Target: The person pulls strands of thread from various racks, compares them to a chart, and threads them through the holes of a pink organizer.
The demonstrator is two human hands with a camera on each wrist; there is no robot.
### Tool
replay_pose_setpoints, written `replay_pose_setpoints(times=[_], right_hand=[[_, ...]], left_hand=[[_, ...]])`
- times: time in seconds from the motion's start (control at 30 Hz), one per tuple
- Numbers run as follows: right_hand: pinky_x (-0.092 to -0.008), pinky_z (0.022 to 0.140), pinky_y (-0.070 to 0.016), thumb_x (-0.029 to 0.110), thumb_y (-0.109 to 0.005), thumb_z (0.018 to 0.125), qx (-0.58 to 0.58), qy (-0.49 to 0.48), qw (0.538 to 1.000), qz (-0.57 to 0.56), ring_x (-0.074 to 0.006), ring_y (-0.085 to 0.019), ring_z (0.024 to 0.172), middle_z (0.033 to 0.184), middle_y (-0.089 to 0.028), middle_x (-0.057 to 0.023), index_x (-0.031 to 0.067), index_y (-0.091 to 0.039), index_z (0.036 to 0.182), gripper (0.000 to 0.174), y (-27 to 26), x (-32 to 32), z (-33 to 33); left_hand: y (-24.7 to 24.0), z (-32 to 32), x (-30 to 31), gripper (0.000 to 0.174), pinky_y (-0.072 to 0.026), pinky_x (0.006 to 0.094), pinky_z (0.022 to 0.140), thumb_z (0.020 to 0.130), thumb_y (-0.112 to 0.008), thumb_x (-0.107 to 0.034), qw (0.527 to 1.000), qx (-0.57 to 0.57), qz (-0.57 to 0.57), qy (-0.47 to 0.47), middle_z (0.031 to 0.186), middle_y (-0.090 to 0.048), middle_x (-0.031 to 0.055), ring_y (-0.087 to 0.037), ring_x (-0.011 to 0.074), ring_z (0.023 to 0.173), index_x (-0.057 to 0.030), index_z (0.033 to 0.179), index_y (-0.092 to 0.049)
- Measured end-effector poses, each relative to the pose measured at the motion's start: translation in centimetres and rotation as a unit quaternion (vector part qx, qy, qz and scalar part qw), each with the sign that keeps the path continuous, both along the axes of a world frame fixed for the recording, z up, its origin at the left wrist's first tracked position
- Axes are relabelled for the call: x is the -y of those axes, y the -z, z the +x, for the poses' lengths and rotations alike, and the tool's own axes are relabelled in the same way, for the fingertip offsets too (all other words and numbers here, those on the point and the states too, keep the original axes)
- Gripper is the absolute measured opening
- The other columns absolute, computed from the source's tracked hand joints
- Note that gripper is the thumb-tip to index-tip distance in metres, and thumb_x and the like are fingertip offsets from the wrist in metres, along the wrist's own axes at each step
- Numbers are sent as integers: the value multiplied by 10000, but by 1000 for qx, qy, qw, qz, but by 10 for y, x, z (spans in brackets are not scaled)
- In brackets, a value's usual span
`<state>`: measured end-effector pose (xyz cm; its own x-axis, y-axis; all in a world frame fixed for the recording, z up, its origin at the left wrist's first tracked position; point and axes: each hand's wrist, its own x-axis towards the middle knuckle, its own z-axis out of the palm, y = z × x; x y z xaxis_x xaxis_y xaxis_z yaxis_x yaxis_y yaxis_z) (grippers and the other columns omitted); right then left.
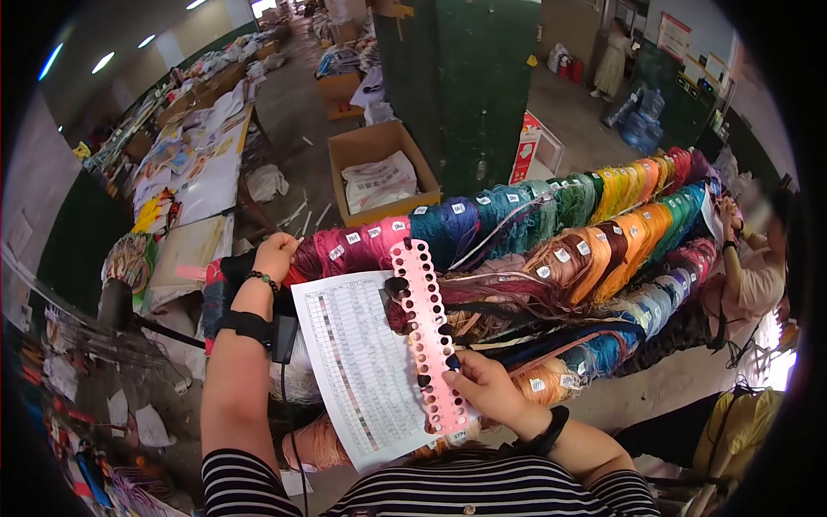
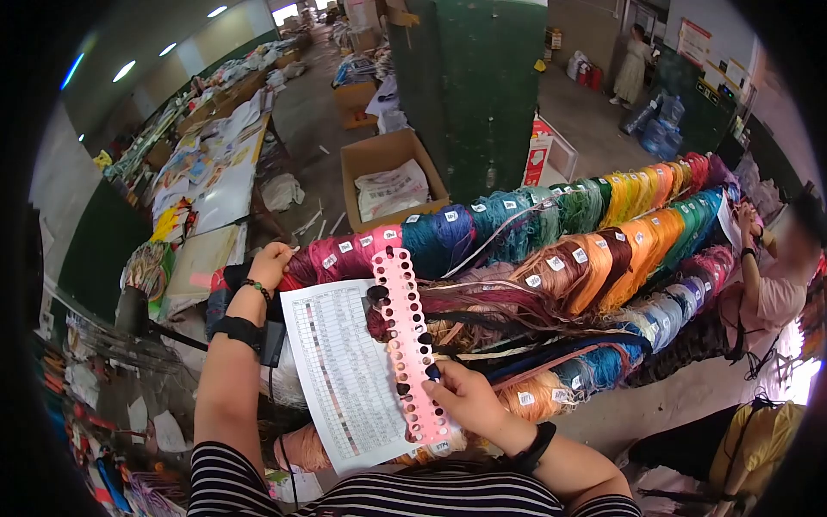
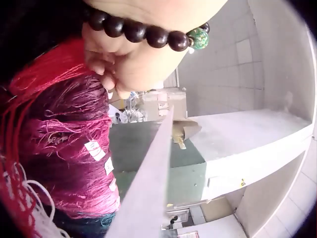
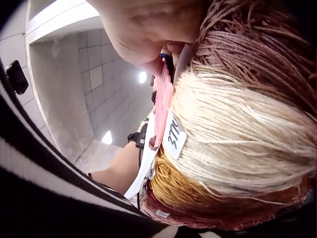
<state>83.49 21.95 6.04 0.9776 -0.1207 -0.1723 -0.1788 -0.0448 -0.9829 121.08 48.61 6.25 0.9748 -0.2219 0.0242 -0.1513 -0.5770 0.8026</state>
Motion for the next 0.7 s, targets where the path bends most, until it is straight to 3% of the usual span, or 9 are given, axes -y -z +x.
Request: replay_pose_setpoints(times=[0.03, 0.17, 0.27, 0.37, 0.47, 0.6, 0.7], right_hand=[[-221, 541, -410, 164, -639, 913, -4, -4, 1000, -11, -37, -465, 601, 685, -543, 23, -4, -574, 1112, 269, -2, 0, 0], [-223, 545, -415, 167, -640, 912, -3, -1, 1000, -14, -38, -471, 607, 698, -553, 20, -5, -577, 1107, 268, -2, 0, 1], [-225, 547, -419, 176, -640, 913, 4, 4, 1000, 12, -39, -473, 609, 700, -553, 21, 0, -581, 1099, 263, -5, -3, 1], [-227, 546, -419, 184, -639, 915, -1, 7, 1000, 16, -41, -474, 610, 701, -553, 21, 4, -584, 1081, 251, 1, -3, 1], [-230, 541, -417, 188, -639, 915, -5, 3, 1000, 2, -44, -472, 604, 690, -551, 16, 7, -586, 1057, 237, 3, -2, 1], [-237, 532, -413, 197, -644, 911, 9, 6, 1000, -9, -51, -466, 588, 665, -539, 12, 10, -589, 1038, 233, 2, -2, -1], [-237, 539, -417, 212, -658, 902, 3, 3, 1000, -15, -53, -466, 598, 671, -533, 11, 8, -588, 1047, 260, -2, 0, -1]], left_hand=[[-13, -8, 2, 165, -461, 289, 589, 934, -555, -153, 1000, -15, 1, -2, 715, -615, 32, -553, 112, 620, -17, 887, -635], [-25, -11, 0, 143, -459, 258, 561, 954, -513, -156, 976, -134, -167, -30, 775, -651, 38, -542, 85, 601, -53, 892, -592], [-13, -2, -7, 166, -482, 294, 596, 929, -557, -185, 998, -46, -22, -41, 796, -682, 81, -601, 154, 622, -36, 896, -622], [-9, -4, -1, 223, -504, 341, 657, 878, -621, -237, 977, 176, 123, -19, 794, -689, 135, -653, 246, 685, -18, 873, -662], [-36, -26, 22, 273, -508, 372, 716, 827, -668, -286, 975, 126, 180, -13, 787, -680, 172, -668, 302, 760, -14, 846, -691], [-21, -8, 23, 207, -513, 373, 700, 790, -646, -227, 961, 192, 197, -5, 750, -685, 153, -671, 303, 737, -30, 804, -709], [-26, -5, 18, 196, -516, 363, 693, 766, -644, -207, 978, 182, 98, -20, 749, -692, 146, -681, 273, 741, -23, 777, -710]])
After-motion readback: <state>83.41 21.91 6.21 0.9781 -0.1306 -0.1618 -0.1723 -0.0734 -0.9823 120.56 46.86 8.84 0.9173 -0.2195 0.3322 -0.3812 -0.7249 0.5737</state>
